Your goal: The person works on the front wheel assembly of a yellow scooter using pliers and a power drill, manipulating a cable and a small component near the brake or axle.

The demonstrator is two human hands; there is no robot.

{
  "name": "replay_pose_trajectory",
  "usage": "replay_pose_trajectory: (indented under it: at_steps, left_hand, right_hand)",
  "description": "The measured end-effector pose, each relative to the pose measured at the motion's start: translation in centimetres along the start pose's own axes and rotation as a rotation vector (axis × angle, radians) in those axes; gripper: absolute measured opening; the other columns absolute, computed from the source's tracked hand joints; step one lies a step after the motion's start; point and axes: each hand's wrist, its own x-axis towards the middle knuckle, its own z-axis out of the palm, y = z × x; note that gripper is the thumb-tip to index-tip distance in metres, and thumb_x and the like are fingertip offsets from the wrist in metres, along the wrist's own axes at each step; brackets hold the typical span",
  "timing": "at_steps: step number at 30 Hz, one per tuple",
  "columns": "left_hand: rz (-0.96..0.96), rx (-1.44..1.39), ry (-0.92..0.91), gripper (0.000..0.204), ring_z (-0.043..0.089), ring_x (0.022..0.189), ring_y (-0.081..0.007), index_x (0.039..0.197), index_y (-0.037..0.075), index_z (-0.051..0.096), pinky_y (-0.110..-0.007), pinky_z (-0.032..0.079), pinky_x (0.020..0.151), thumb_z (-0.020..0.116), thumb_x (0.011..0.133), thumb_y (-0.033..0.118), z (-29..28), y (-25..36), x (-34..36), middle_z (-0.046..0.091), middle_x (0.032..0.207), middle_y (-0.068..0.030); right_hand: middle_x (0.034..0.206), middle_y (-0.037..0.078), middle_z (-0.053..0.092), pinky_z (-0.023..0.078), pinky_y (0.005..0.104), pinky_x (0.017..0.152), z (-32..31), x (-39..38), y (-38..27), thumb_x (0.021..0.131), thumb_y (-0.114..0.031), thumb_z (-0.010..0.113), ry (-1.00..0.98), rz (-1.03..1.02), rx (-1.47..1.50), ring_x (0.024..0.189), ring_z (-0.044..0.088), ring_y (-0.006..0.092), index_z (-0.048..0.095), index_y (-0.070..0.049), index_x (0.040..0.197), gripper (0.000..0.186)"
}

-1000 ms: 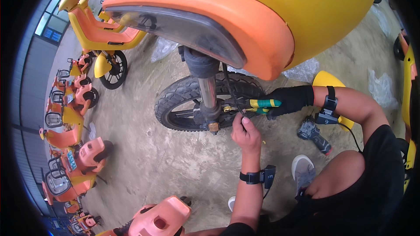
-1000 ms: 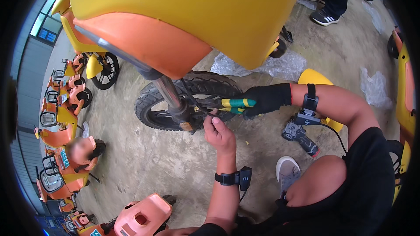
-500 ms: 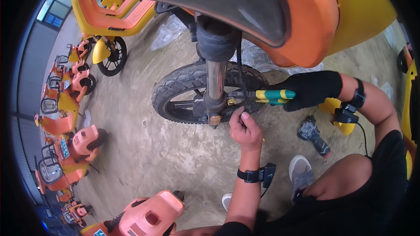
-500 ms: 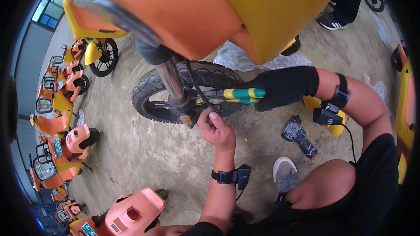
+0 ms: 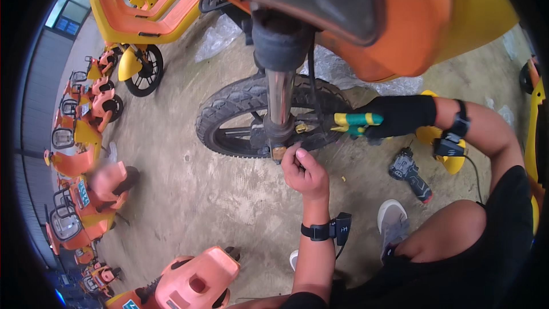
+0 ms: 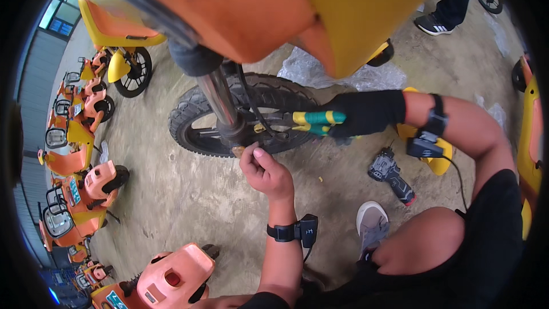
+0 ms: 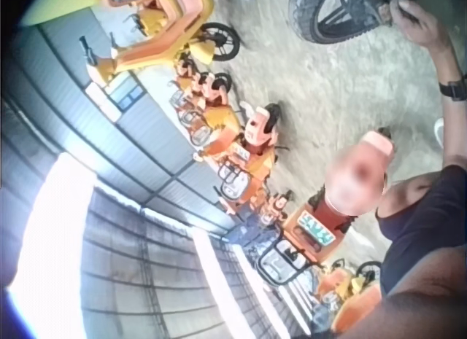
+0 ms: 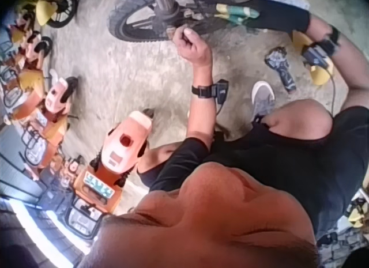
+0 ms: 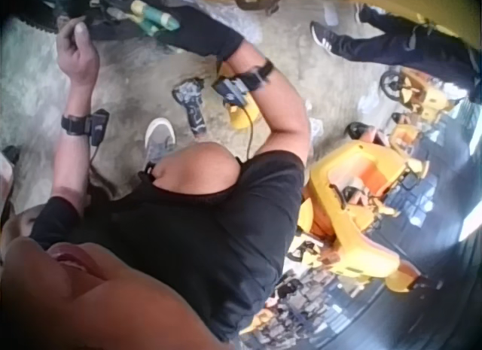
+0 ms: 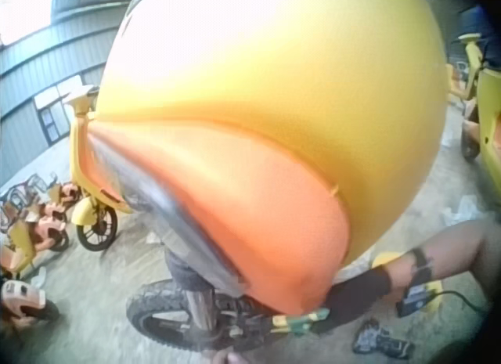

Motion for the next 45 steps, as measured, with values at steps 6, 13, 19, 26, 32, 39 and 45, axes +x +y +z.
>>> replay_pose_trajectory:
  at_steps: [6,13,19,26,32,39,45]
  left_hand:
    - [0.096,0.071,0.007,0.024,0.048,0.061,-0.0072,0.117,-0.005,0.061,-0.02,0.042,0.06,0.06,0.096,0.008,0.6,0.8,1.3,0.057,0.073,-0.0011]
    - [0.056,0.264,0.035,0.035,0.033,0.049,-0.0067,0.119,-0.002,0.063,-0.022,0.033,0.048,0.072,0.087,0.007,0.9,1.1,1.3,0.038,0.054,0.0041]
    - [0.052,0.268,0.063,0.035,0.033,0.047,-0.0079,0.116,0.0,0.065,-0.025,0.033,0.046,0.076,0.084,0.01,1.5,1.6,1.3,0.037,0.053,0.0029]
    - [0.139,0.338,0.08,0.036,0.033,0.048,-0.0065,0.117,0.001,0.064,-0.022,0.031,0.047,0.076,0.083,0.006,1.0,0.6,1.5,0.036,0.055,0.0041]
    - [0.136,0.204,0.063,0.043,0.033,0.049,-0.0054,0.124,0.0,0.056,-0.02,0.03,0.048,0.073,0.085,0.002,3.0,1.5,0.7,0.037,0.057,0.0039]
    - [0.032,-0.114,-0.005,0.025,0.045,0.056,-0.0046,0.117,-0.003,0.057,-0.02,0.037,0.054,0.061,0.094,0.006,1.6,0.9,-0.2,0.05,0.065,0.0008]
    - [0.061,-0.043,-0.098,0.023,0.068,0.063,-0.0267,0.107,-0.005,0.065,-0.034,0.054,0.058,0.059,0.092,0.013,2.2,1.6,-1.0,0.07,0.082,-0.0166]
  right_hand:
    - [0.097,0.006,0.068,0.05,0.0307,0.079,-2.6,-0.5,-8.7,0.086,-0.012,0.068,-0.085,0.435,-0.156,0.084,0.062,0.0164,0.049,-0.006,0.14,0.057]
    - [0.139,0.007,0.054,0.041,0.0285,0.101,2.6,1.2,0.9,0.091,-0.01,0.066,-0.038,0.041,0.215,0.116,0.05,0.0105,0.028,-0.011,0.155,0.074]
    - [0.134,0.006,0.058,0.044,0.0287,0.096,3.1,1.5,2.9,0.095,-0.02,0.066,-0.009,0.013,0.113,0.109,0.053,0.0101,0.024,-0.011,0.156,0.075]
    - [0.096,0.002,0.063,0.05,0.0276,0.075,0.1,0.5,-5.6,0.092,-0.015,0.065,0.046,0.319,0.079,0.079,0.058,0.0098,0.059,-0.001,0.125,0.036]
    - [0.075,0.009,0.065,0.049,0.0308,0.066,-1.8,-0.4,-12.4,0.088,-0.019,0.068,0.021,0.529,-0.332,0.065,0.06,0.0174,0.055,-0.008,0.124,0.041]
    - [0.117,0.004,0.062,0.046,0.0276,0.091,1.9,0.7,-1.1,0.091,-0.017,0.07,-0.003,0.14,0.197,0.101,0.053,0.0087,0.044,-0.007,0.145,0.061]
    - [0.107,0.005,0.064,0.049,0.0278,0.083,3.4,1.3,0.3,0.091,-0.016,0.068,0.101,0.087,0.266,0.092,0.057,0.0101,0.049,-0.003,0.139,0.053]
